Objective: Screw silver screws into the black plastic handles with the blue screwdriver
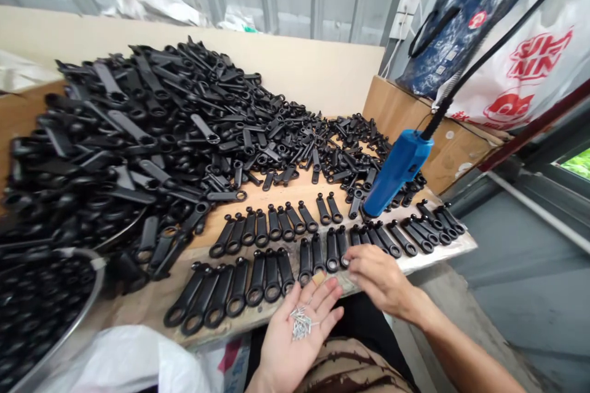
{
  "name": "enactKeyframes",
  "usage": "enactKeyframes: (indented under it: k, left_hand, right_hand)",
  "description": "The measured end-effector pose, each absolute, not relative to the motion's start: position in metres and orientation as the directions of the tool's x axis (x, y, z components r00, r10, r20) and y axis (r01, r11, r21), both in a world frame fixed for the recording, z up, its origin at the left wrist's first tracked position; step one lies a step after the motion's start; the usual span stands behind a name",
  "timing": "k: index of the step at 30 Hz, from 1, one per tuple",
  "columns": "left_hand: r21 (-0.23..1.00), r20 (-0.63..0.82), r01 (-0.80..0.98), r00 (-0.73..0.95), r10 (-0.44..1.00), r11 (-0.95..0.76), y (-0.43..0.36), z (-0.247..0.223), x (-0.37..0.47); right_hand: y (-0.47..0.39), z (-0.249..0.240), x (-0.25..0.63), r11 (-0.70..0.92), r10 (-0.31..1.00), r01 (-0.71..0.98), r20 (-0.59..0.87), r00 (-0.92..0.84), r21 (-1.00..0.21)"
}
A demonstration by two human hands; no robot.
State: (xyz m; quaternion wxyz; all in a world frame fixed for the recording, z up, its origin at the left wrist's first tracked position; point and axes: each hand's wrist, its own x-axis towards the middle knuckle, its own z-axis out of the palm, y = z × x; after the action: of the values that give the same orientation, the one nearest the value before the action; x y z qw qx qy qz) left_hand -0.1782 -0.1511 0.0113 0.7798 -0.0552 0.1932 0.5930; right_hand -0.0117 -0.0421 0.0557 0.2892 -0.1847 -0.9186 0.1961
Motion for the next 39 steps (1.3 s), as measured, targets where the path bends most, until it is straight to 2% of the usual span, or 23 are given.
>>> enactKeyframes:
  k: [3, 5, 13, 18, 25, 30, 34, 39]
  left_hand:
    - [0.221, -0.428, -0.933, 0.168, 0.888, 0.283, -0.137, 0.010, -0.185]
    - [0.241, -0.442, -0.924, 0.166, 0.881, 0.296, -0.128, 0.009, -0.189]
    - [0.231, -0.382, -0.936, 0.163, 0.910, 0.265, -0.109, 0.017, -0.212]
    - [0.242, -0.377, -0.951, 0.091, 0.922, 0.193, -0.102, 0.023, -0.225]
    - [0.176, -0.441, -0.962, 0.112, 0.891, 0.208, -0.094, 0.021, -0.230]
    - [0.149, -0.476, -0.938, 0.210, 0.854, 0.314, -0.084, 0.023, -0.234]
    - [0.163, -0.427, -0.934, 0.224, 0.876, 0.318, -0.080, 0.023, -0.236]
    - [0.130, -0.373, -0.942, 0.241, 0.896, 0.308, -0.082, 0.023, -0.235]
  right_hand:
    - [-0.009, 0.057, -0.008, 0.777, 0.558, 0.257, 0.438, -0.705, -0.575]
    - [0.006, 0.055, -0.007, 0.758, 0.590, 0.283, 0.432, -0.682, -0.587]
    - [0.026, 0.023, 0.014, 0.772, 0.635, 0.460, 0.537, -0.555, -0.438]
    - [0.031, 0.009, 0.027, 0.744, 0.661, 0.561, 0.521, -0.539, -0.363]
    - [0.039, 0.003, 0.028, 0.747, 0.661, 0.571, 0.480, -0.577, -0.342]
    - [0.039, -0.004, 0.031, 0.745, 0.667, 0.571, 0.361, -0.652, -0.344]
    - [0.037, -0.002, 0.030, 0.749, 0.662, 0.609, 0.313, -0.681, -0.261]
    - [0.036, 0.005, 0.025, 0.784, 0.618, 0.582, 0.371, -0.693, -0.217]
